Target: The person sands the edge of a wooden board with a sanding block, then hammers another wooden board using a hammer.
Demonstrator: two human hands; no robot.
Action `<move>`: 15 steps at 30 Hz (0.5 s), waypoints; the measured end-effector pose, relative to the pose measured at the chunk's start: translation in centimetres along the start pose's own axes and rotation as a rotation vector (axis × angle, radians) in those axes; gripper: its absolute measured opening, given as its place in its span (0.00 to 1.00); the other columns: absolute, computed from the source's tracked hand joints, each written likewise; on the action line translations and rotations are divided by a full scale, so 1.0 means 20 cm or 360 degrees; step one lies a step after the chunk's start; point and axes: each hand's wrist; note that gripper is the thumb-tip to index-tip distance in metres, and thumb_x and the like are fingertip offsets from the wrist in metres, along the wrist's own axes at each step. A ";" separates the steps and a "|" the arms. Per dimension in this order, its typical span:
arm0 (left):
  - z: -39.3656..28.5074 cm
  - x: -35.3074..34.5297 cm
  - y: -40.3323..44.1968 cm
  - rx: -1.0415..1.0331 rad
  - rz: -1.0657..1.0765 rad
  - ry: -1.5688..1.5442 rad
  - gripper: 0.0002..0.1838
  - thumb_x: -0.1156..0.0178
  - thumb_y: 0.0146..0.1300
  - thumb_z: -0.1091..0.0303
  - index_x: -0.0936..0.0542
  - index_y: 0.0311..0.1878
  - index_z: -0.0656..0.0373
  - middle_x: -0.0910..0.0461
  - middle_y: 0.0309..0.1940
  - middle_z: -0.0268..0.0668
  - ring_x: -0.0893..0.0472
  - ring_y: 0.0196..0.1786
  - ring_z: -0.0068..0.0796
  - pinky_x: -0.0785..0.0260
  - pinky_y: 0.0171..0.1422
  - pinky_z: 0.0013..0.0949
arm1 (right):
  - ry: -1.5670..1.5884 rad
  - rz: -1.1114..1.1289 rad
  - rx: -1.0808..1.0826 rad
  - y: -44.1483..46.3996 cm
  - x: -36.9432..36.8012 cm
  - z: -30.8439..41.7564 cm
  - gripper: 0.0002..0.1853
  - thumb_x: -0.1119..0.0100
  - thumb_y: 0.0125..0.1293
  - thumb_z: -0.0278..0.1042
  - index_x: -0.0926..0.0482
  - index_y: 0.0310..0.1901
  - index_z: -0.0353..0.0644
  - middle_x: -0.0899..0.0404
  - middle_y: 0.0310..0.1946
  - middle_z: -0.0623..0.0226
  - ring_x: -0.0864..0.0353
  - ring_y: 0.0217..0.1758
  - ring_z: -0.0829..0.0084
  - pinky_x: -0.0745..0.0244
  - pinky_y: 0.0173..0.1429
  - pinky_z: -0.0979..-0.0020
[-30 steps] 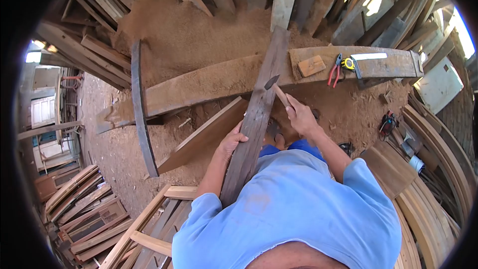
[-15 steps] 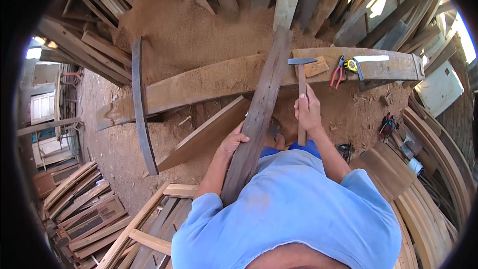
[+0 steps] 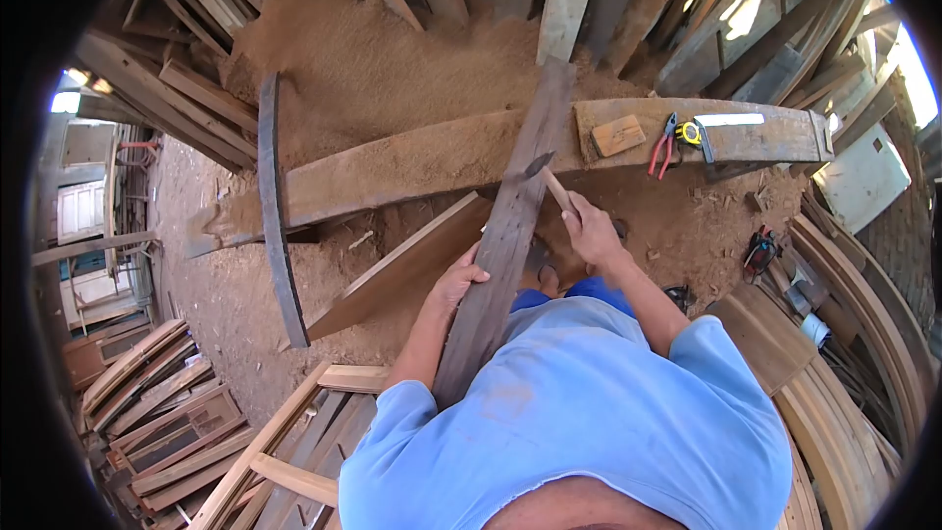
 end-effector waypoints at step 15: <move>-0.06 -0.21 -0.03 -0.0106 -0.0111 0.0624 0.56 0.45 0.42 0.80 0.50 0.80 0.46 0.33 0.68 0.47 0.31 0.70 0.45 0.32 0.70 0.47 | -0.0428 -0.0633 -0.0345 0.12 0.36 -0.59 0.33 0.44 0.59 0.25 0.34 0.69 0.39 0.24 0.44 0.42 0.23 0.49 0.43 0.27 0.55 0.50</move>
Point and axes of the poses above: each hand's wrist, its own y-axis towards the middle knuckle, its own x-axis out of the back of the hand, z = x × y
